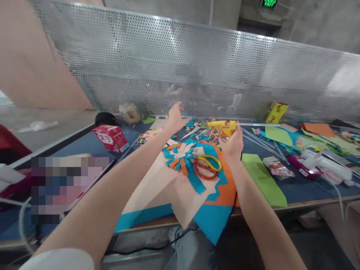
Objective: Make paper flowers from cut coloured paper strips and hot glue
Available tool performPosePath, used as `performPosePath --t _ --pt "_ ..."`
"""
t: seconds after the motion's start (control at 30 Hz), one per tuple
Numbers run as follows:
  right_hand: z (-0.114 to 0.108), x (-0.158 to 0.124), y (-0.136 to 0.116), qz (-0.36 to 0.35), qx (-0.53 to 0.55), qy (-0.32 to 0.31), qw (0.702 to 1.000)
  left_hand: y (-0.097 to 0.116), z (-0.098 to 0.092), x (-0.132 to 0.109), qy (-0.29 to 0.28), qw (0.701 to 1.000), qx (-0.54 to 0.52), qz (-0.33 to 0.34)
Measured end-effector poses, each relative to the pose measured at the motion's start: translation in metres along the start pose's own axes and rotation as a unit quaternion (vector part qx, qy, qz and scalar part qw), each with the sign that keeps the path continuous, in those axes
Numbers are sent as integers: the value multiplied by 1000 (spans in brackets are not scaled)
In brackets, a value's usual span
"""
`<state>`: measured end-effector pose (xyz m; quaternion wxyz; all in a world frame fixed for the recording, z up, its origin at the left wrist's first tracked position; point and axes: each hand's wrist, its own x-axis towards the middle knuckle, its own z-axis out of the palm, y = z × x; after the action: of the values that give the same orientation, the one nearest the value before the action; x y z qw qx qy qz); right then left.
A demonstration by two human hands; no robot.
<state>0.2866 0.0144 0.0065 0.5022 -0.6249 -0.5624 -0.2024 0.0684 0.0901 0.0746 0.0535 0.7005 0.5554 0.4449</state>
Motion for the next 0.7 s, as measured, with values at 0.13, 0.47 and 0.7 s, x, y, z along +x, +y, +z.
performPosePath --t 0.13,0.47,0.7 --pt "2 0 -1 1 -22 -35 999 -3 -29 -13 -48 997 -41 44" --pt "4 -7 -8 -147 8 -64 987 -49 -36 -113 -224 952 202 -57" --pt "-2 -11 -17 -302 7 -146 942 -54 -35 -113 -200 956 206 -60"
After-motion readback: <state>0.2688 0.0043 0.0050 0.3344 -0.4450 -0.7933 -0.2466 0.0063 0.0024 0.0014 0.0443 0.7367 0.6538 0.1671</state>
